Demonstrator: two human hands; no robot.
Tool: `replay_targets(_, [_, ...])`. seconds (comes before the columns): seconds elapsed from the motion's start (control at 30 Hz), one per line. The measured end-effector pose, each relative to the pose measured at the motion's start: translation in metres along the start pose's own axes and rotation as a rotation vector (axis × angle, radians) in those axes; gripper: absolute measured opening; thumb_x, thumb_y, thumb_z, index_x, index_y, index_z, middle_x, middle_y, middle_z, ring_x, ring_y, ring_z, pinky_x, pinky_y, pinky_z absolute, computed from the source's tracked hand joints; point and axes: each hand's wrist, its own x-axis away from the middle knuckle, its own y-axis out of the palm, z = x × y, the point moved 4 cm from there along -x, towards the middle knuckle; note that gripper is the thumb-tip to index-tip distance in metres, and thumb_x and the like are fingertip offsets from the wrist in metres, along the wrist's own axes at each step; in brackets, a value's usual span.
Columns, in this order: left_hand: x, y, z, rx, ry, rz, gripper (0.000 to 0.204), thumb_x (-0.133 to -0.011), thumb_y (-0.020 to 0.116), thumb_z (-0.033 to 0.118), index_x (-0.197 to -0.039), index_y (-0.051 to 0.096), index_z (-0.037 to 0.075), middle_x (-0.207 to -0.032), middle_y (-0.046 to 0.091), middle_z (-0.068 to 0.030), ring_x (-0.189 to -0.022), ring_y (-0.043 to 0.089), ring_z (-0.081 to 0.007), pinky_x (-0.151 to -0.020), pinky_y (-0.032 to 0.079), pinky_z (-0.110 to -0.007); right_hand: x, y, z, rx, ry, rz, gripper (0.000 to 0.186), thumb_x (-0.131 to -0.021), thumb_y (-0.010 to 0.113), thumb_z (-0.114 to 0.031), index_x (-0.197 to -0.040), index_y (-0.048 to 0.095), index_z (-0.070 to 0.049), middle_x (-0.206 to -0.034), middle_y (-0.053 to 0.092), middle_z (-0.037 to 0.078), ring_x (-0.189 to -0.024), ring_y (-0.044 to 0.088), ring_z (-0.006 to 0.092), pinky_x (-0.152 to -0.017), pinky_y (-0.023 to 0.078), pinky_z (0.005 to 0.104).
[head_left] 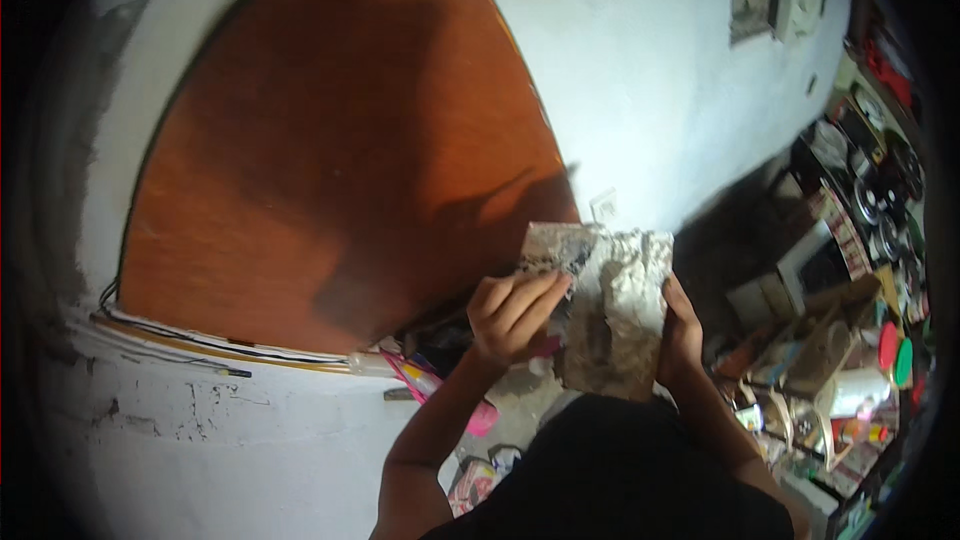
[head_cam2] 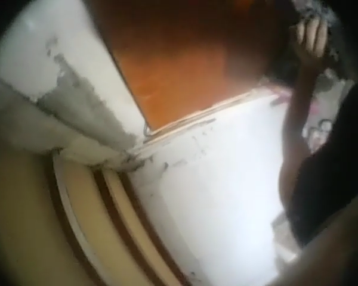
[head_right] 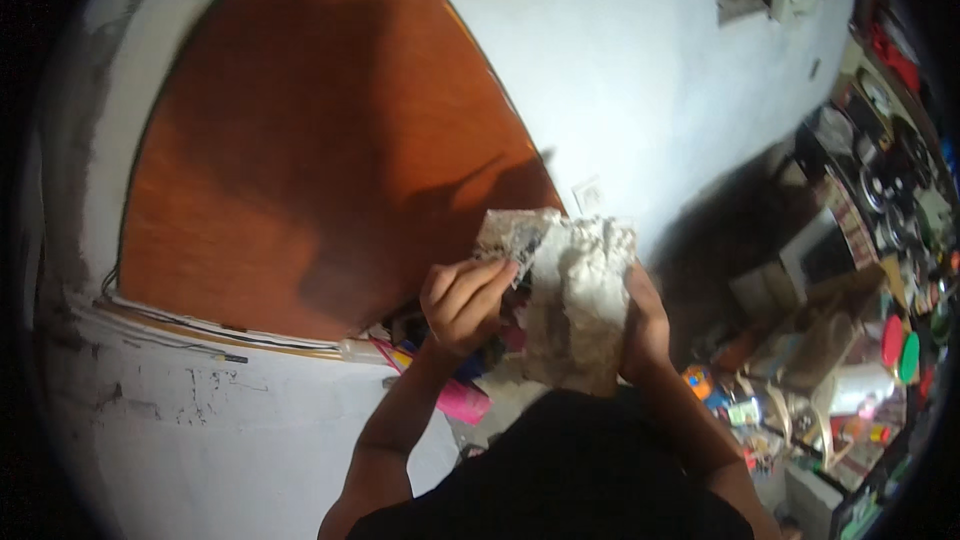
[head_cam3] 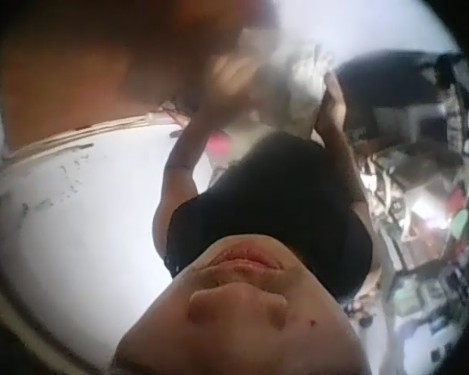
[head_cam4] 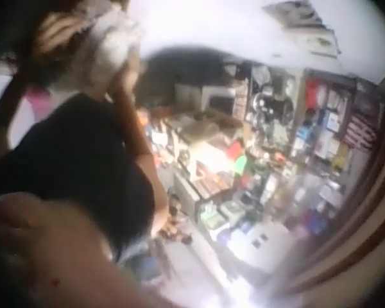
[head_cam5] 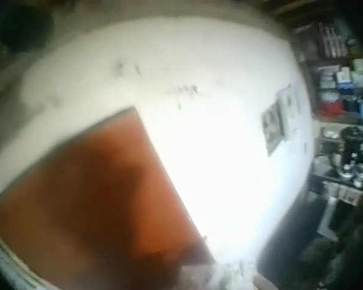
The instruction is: Plastering or patching a damaged section of a wall using a putty knife and joint compound.
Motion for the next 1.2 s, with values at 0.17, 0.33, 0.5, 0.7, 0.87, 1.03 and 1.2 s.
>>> replay_targets(0.17, [-0.023, -0.063, -0.03, -0.223, 0.027, 0.293, 0.022, -0.091, 0.059, 0.02, -0.096, 0.073, 0.005, -0.099, 0.069, -0.0028, -0.081, 0.063, -0.0188, -0.067, 0.049, -0.034, 0.005, 0.006, -0.005, -0.063, -0.016, -0.098, 0.055, -0.096, 0.046, -0.039, -0.138, 0.039, -0.004, -0.127, 0.054, 0.017, -0.115, 0.055, 0.0291, -0.099, 0.044, 0.0428])
replay_targets(0.33, [-0.099, -0.157, -0.069, -0.628, -0.212, 0.489, 0.009, -0.089, 0.063, 0.011, -0.093, 0.068, 0.004, -0.087, 0.065, -0.0094, -0.08, 0.062, -0.0228, -0.068, 0.049, -0.033, 0.004, 0.003, -0.005, -0.044, -0.037, -0.171, 0.055, -0.095, 0.046, -0.039, -0.137, 0.039, -0.004, -0.126, 0.055, 0.016, -0.113, 0.056, 0.0291, -0.098, 0.044, 0.0419])
replay_targets(0.5, [-0.167, -0.273, -0.118, -0.623, -0.175, 0.664, 0.024, -0.085, 0.07, 0.018, -0.099, 0.068, -0.001, -0.091, 0.068, -0.0147, -0.08, 0.064, -0.0243, -0.072, 0.049, -0.032, 0.007, -0.006, 0.004, -0.079, -0.005, -0.127, 0.054, -0.095, 0.045, -0.038, -0.137, 0.041, -0.003, -0.128, 0.054, 0.016, -0.116, 0.054, 0.0309, -0.099, 0.044, 0.0428])
replay_targets(0.7, [-0.255, -0.324, -0.157, -0.456, -0.326, 0.419, 0.03, -0.087, 0.065, 0.024, -0.105, 0.068, -0.001, -0.088, 0.07, -0.0169, -0.079, 0.065, -0.0225, -0.074, 0.048, -0.032, 0.0, -0.015, 0.01, -0.13, 0.068, -0.112, 0.053, -0.097, 0.042, -0.037, -0.138, 0.04, -0.004, -0.128, 0.054, 0.016, -0.117, 0.054, 0.0319, -0.099, 0.044, 0.0456])
replay_targets(0.87, [-0.305, -0.315, -0.167, -0.534, -0.209, 0.155, 0.031, -0.083, 0.065, 0.022, -0.105, 0.068, -0.001, -0.091, 0.069, -0.019, -0.082, 0.067, -0.0293, -0.077, 0.049, -0.035, 0.001, -0.017, 0.005, -0.076, 0.01, -0.151, 0.053, -0.097, 0.042, -0.037, -0.138, 0.039, -0.004, -0.128, 0.053, 0.017, -0.117, 0.054, 0.032, -0.098, 0.045, 0.0459])
replay_targets(1.03, [-0.326, -0.306, -0.175, -0.629, -0.166, 0.109, 0.031, -0.082, 0.065, 0.021, -0.106, 0.068, 0.001, -0.094, 0.069, -0.0198, -0.087, 0.067, -0.0307, -0.081, 0.049, -0.037, 0.001, -0.021, 0.007, -0.099, 0.041, -0.151, 0.053, -0.097, 0.042, -0.038, -0.138, 0.039, -0.005, -0.129, 0.053, 0.016, -0.117, 0.054, 0.0318, -0.097, 0.045, 0.0458])
replay_targets(1.2, [-0.334, -0.335, -0.188, -0.835, -0.105, 0.157, 0.032, -0.082, 0.065, 0.02, -0.109, 0.068, 0.002, -0.099, 0.069, -0.0196, -0.092, 0.067, -0.0292, -0.084, 0.049, -0.038, 0.002, -0.029, 0.007, -0.112, 0.042, -0.105, 0.053, -0.097, 0.042, -0.038, -0.137, 0.04, -0.005, -0.128, 0.053, 0.016, -0.116, 0.054, 0.0319, -0.097, 0.045, 0.0457])
